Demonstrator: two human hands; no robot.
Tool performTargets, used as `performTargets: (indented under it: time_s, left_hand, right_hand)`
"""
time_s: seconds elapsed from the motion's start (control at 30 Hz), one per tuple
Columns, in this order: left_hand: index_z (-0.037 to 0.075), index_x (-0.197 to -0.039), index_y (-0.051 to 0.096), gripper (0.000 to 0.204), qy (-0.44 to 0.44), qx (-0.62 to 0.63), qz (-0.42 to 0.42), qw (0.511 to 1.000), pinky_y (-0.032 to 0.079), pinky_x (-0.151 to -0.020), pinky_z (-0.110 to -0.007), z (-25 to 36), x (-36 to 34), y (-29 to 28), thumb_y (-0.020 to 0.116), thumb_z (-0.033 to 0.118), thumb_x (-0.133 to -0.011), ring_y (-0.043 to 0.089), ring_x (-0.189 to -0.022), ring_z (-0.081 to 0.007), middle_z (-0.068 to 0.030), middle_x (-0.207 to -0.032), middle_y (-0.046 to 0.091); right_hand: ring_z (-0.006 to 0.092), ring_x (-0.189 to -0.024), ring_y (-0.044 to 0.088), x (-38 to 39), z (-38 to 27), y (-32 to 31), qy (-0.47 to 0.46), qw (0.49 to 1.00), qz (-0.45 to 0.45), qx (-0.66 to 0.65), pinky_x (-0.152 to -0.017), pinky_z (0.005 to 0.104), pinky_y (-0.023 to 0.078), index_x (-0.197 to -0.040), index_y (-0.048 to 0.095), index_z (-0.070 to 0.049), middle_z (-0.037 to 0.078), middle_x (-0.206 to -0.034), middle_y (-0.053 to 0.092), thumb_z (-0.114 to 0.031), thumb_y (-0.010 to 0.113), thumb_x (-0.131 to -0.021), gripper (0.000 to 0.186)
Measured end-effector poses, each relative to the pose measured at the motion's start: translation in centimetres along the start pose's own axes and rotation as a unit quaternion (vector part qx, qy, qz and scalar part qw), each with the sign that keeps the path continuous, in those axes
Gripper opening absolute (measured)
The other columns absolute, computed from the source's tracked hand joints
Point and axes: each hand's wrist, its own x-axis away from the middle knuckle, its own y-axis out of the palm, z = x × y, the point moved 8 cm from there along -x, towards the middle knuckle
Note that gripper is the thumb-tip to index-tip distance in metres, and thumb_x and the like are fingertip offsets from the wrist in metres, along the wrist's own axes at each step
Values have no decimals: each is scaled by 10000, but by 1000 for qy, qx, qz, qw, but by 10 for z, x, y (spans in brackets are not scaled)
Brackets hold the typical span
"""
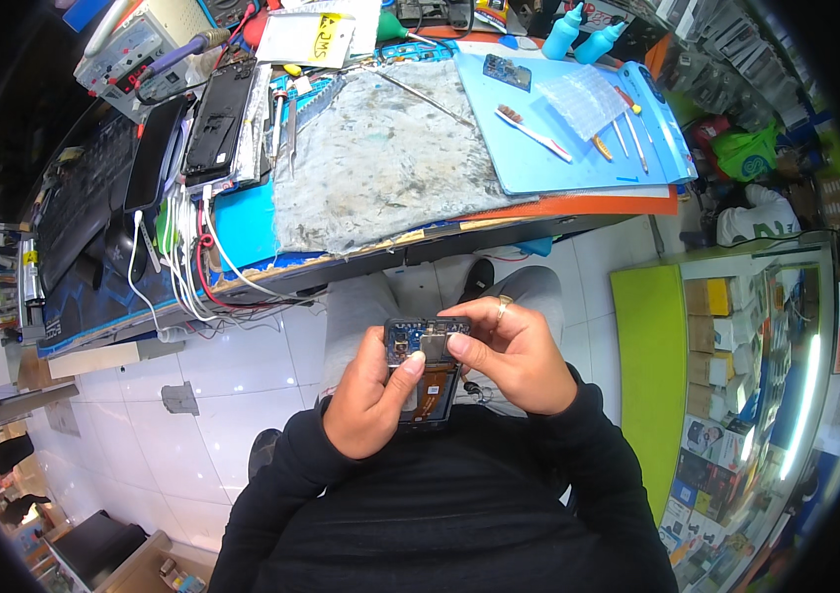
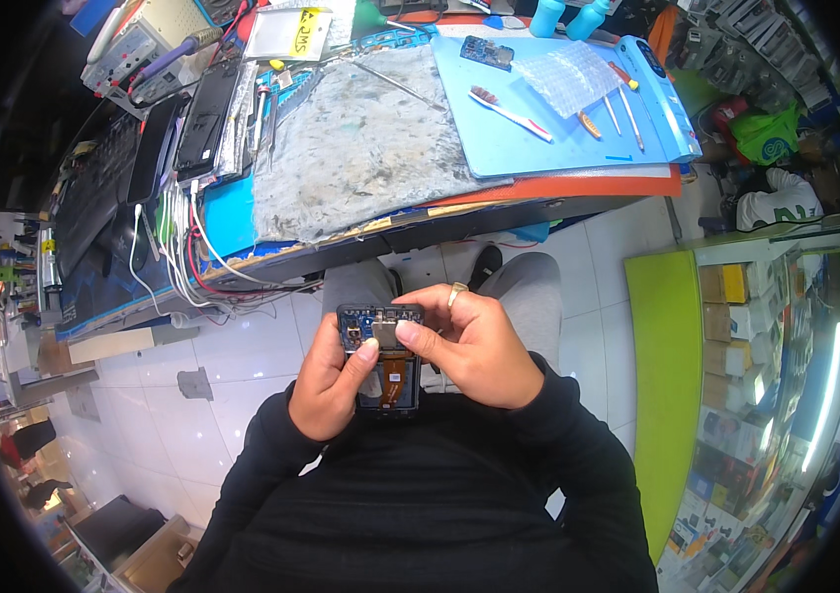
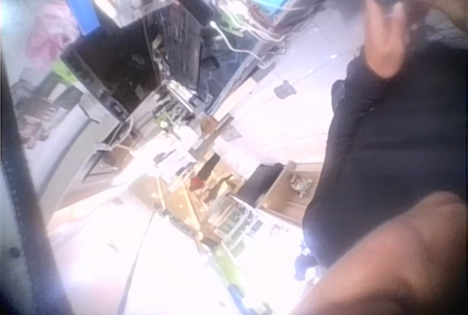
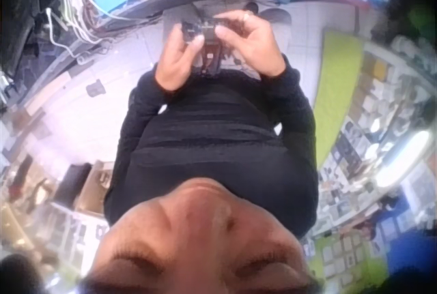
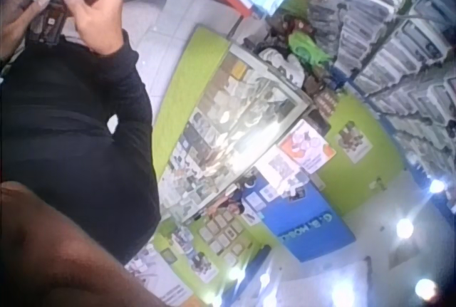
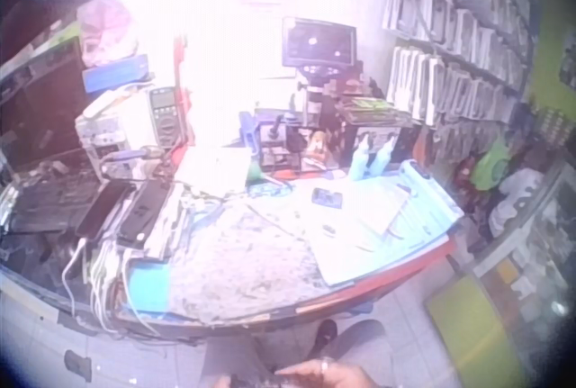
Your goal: The person assembles a mobile phone by placing internal circuit boards and components into the chassis, then using a small metal tool to press parts into place.
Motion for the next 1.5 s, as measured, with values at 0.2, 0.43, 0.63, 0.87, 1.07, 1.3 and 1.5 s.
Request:
performTargets:
  time_s: [0.2,0.43,0.63,0.87,1.07,1.3,1.5]
  left_hand:
    - [-28,-1246,493,257,-2,-2,-10,1000,505,-887,-304,-2,1,4,540,173,-1092,617,-1014,-122,-99,-1088,662]
    - [-18,-1213,523,204,-21,77,14,997,485,-894,-279,-9,-2,2,547,137,-1082,593,-1021,-102,-82,-1100,654]
    - [-10,-1197,519,199,-18,97,41,994,489,-892,-292,-11,-4,1,553,148,-1080,597,-1011,-105,-78,-1079,656]
    - [-14,-1222,495,232,-16,-41,10,999,506,-861,-334,-7,1,1,543,165,-1083,632,-961,-166,-121,-1040,655]
    - [-15,-1240,485,232,-15,-11,1,1000,507,-857,-342,-16,4,5,528,155,-1088,636,-955,-176,-127,-1014,653]
    - [-13,-1229,498,219,-29,5,-10,1000,513,-860,-351,-14,3,6,531,148,-1084,647,-969,-190,-149,-1046,666]
    - [-11,-1267,494,220,-72,-21,-61,995,482,-937,-290,-15,11,10,517,120,-1091,579,-1072,-97,-66,-1165,619]
  right_hand:
    - [88,-923,666,2,3,-2,-24,999,19,27,-808,256,547,-1158,652,63,67,-1017,723,-91,709,-996,230]
    - [96,-943,667,-4,16,-3,-27,999,30,11,-823,265,552,-1175,642,64,86,-1065,720,-82,707,-995,242]
    - [123,-987,668,-1,12,-5,-88,992,73,-56,-807,281,560,-1233,640,29,77,-1078,700,-45,695,-988,262]
    - [277,-802,717,10,-38,18,-342,861,62,370,-668,338,579,-1137,716,-29,140,-1026,695,42,760,-841,308]
    - [294,-772,716,15,-35,23,-370,818,54,437,-637,347,575,-1144,718,-21,151,-1015,700,58,771,-802,355]
    - [180,-918,703,8,-9,4,-196,958,52,203,-754,292,567,-1264,658,26,147,-1050,714,-19,747,-912,366]
    - [141,-870,695,5,-3,4,-96,973,24,210,-757,292,552,-1179,702,54,140,-959,738,-86,769,-923,299]
